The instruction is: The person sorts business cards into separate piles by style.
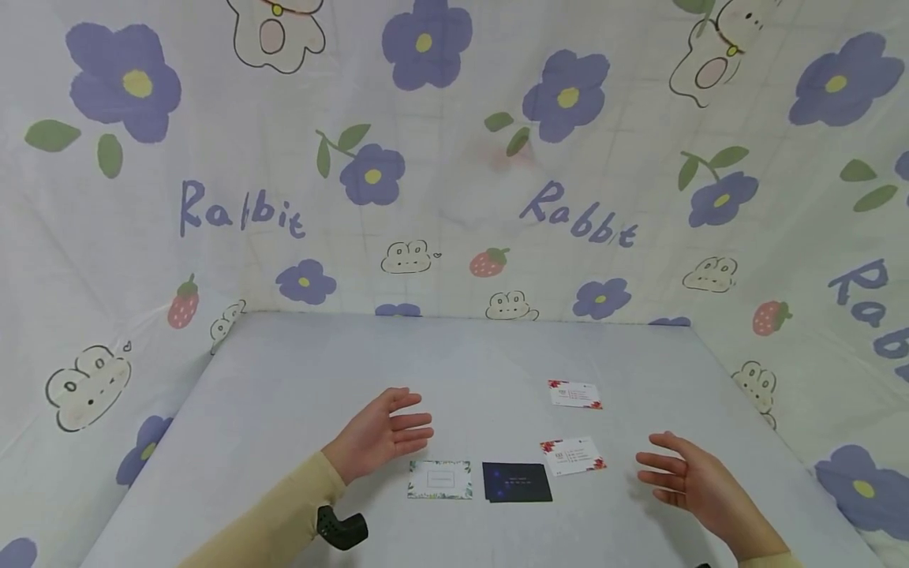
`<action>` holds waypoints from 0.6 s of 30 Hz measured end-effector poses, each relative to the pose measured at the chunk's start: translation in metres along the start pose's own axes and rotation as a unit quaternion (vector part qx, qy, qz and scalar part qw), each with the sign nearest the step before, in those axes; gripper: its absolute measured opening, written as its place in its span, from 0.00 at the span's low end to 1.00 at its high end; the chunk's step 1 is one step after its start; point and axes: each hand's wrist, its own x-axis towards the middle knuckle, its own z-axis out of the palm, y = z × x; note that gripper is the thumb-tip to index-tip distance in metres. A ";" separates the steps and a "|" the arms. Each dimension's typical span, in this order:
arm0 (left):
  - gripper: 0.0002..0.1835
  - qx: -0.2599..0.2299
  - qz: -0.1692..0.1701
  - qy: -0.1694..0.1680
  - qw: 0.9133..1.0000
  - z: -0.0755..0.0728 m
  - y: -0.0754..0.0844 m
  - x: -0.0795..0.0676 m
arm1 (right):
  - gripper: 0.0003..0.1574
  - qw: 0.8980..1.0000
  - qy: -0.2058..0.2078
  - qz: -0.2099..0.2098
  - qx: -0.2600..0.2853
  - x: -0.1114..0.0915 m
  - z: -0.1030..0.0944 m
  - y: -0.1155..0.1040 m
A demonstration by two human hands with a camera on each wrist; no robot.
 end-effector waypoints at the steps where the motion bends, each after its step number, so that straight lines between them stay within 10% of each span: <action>1: 0.39 -0.007 -0.003 -0.004 1.000 0.004 -0.001 0.005 | 0.50 1.000 -0.001 -0.003 -0.001 0.002 0.000 -0.001; 18: 0.43 -0.083 -0.104 -0.009 0.991 0.141 -0.064 0.069 | 0.54 0.995 0.036 0.011 -0.089 0.051 0.017 -0.007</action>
